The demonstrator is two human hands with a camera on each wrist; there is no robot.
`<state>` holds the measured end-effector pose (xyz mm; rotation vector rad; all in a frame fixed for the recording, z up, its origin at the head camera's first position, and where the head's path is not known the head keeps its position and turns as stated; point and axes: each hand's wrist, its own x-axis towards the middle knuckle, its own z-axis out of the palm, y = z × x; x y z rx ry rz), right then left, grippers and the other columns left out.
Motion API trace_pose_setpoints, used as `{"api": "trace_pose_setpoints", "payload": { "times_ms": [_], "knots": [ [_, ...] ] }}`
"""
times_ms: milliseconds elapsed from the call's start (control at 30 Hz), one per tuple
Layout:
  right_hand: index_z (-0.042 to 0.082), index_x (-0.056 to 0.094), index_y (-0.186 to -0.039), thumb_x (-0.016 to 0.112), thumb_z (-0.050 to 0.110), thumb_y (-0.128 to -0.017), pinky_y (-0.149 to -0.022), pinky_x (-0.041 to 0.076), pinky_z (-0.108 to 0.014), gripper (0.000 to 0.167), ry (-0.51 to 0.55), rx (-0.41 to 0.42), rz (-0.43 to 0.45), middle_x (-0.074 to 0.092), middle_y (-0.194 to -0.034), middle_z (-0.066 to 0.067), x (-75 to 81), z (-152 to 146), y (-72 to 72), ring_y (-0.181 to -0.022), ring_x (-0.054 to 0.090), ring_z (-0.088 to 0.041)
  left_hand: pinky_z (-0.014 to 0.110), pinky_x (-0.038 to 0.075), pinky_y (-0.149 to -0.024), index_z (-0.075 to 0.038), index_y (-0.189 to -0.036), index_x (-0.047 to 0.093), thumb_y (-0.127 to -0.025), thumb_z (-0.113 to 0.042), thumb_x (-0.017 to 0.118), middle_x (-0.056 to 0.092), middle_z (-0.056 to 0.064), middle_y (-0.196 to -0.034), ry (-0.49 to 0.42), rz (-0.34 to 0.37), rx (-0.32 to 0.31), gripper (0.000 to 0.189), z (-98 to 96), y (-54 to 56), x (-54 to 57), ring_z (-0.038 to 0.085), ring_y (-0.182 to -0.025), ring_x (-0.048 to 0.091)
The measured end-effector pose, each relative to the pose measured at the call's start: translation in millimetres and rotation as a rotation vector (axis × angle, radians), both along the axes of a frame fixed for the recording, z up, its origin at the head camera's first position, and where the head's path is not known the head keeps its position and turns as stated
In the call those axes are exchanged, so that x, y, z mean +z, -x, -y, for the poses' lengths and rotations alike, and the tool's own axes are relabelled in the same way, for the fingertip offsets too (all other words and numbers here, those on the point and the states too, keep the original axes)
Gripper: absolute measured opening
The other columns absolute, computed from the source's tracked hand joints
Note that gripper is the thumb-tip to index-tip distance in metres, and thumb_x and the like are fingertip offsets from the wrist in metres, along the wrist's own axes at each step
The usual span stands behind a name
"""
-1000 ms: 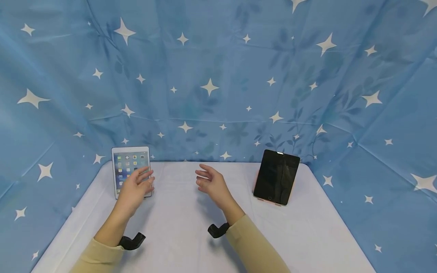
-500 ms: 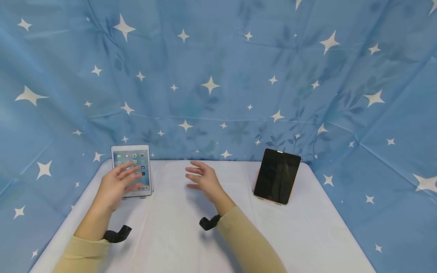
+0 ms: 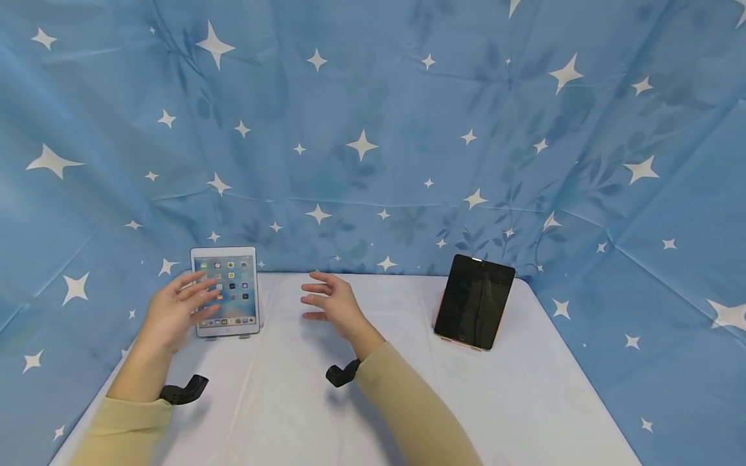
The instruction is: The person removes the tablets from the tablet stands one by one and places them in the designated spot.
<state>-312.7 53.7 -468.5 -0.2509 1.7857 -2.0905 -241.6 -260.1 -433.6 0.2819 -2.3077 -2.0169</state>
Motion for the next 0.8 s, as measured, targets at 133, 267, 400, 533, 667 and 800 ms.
{"api": "trace_pose_setpoints", "payload": {
  "times_ms": [133,267,400,533,667,800],
  "knots": [
    [0.014,0.048,-0.161,0.069,0.000,-0.103,-0.099,0.066,-0.054,0.063,0.007,0.007,0.010,0.063,-0.151,-0.020,4.0,11,1.6,-0.137,0.065,-0.043,0.023,0.064,-0.098,-0.011,-0.172,0.022,-0.114,-0.015,0.053,0.039,0.021,-0.172,-0.002,-0.007,0.020,0.066,9.7,0.8,0.1,0.010,-0.131,0.064],
    [0.014,0.051,-0.159,0.068,-0.001,-0.104,-0.097,0.066,-0.052,0.060,0.012,0.002,0.013,0.063,-0.151,-0.021,9.1,23,5.3,-0.136,0.066,-0.041,0.024,0.064,-0.098,-0.011,-0.172,0.024,-0.114,-0.015,0.054,0.037,0.021,-0.173,-0.030,0.000,0.070,0.066,18.9,1.4,4.6,0.024,-0.144,0.058],
    [0.014,0.054,-0.157,0.067,-0.002,-0.103,-0.096,0.067,-0.051,0.057,0.016,-0.005,0.018,0.062,-0.152,-0.023,14.4,36,8.0,-0.134,0.068,-0.039,0.023,0.064,-0.097,-0.012,-0.171,0.026,-0.113,-0.013,0.054,0.034,0.021,-0.175,-0.079,0.008,0.121,0.064,28.1,3.1,10.2,0.029,-0.149,0.054],
    [0.015,0.055,-0.156,0.067,-0.002,-0.104,-0.096,0.067,-0.051,0.056,0.007,-0.014,0.014,0.065,-0.150,-0.021,19.3,46,9.7,-0.130,0.071,-0.035,0.021,0.064,-0.094,-0.013,-0.171,0.030,-0.112,-0.011,0.055,0.034,0.021,-0.174,-0.101,0.014,0.159,0.063,36.7,8.7,12.7,0.027,-0.147,0.055],
    [0.014,0.053,-0.157,0.066,-0.001,-0.104,-0.097,0.067,-0.050,0.056,0.000,-0.016,0.006,0.067,-0.147,-0.017,24.3,54,12.4,-0.129,0.072,-0.032,0.019,0.064,-0.092,-0.013,-0.171,0.029,-0.112,-0.009,0.053,0.034,0.022,-0.174,-0.097,0.017,0.164,0.063,43.7,15.4,13.5,0.031,-0.152,0.050],
    [0.013,0.053,-0.158,0.065,-0.001,-0.105,-0.098,0.067,-0.049,0.056,-0.007,-0.017,0.002,0.067,-0.148,-0.017,28.0,61,15.6,-0.129,0.071,-0.031,0.018,0.064,-0.092,-0.011,-0.171,0.027,-0.113,-0.009,0.052,0.032,0.022,-0.175,-0.109,0.025,0.154,0.063,49.9,20.4,12.8,0.034,-0.158,0.044]
  ]
}}
